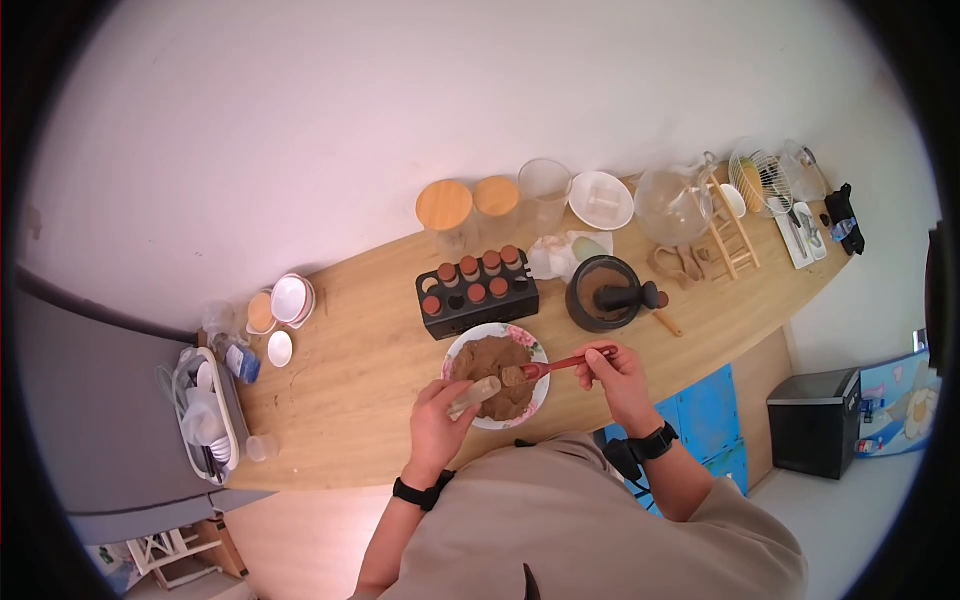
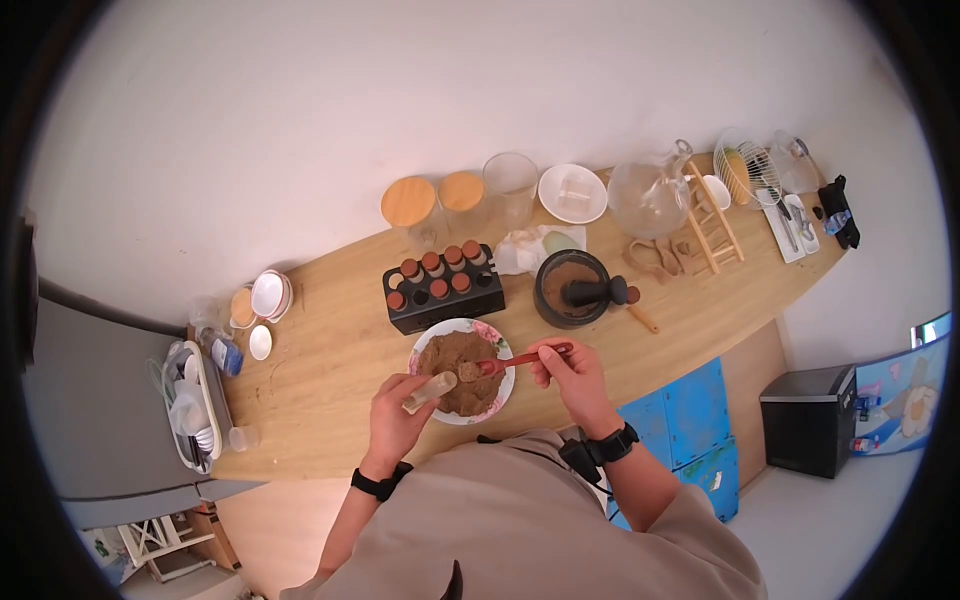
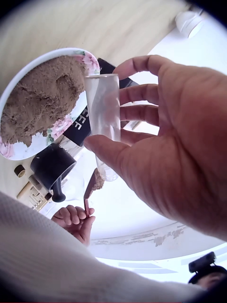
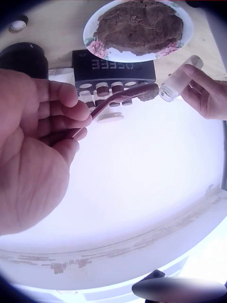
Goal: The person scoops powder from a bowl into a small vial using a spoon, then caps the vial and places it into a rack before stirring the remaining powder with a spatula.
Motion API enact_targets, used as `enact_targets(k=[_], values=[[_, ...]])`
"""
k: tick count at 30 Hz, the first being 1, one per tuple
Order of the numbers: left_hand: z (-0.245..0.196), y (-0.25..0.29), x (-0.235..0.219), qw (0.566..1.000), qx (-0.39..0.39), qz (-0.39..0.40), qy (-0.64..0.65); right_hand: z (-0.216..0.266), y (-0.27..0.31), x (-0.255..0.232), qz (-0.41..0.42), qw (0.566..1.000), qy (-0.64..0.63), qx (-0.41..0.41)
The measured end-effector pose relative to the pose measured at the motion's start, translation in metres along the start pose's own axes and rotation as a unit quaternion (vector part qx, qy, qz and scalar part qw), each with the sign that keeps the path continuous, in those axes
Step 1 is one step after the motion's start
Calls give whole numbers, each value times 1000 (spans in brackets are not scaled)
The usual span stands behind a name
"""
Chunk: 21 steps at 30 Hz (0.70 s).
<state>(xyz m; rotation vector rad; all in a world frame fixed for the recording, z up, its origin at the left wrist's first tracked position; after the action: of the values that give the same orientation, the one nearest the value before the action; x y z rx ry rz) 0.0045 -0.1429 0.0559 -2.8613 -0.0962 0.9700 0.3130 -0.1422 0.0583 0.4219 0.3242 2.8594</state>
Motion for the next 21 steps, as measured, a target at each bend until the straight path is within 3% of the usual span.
enact_targets(k=[7, 21], values=[[0, -10, 0, 998, 56, 6, 7, 19, 12, 16, -25, 998, 41, -41], [7, -17, -7, 998, 64, 9, 28, 31, 35, 37, -42, 993, 76, -76]])
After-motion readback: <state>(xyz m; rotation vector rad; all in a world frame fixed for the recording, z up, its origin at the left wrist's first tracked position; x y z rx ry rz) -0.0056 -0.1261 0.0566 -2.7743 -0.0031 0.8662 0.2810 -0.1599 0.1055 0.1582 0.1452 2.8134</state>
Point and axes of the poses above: each hand's wrist, its own y-axis away from the middle knuckle, its own x-axis out of the palm, z = x × y, the point moved 1 cm from there along -y, towards the middle knuckle, and after that the axes turned 10 degrees about -z, right-handed, at the moved point
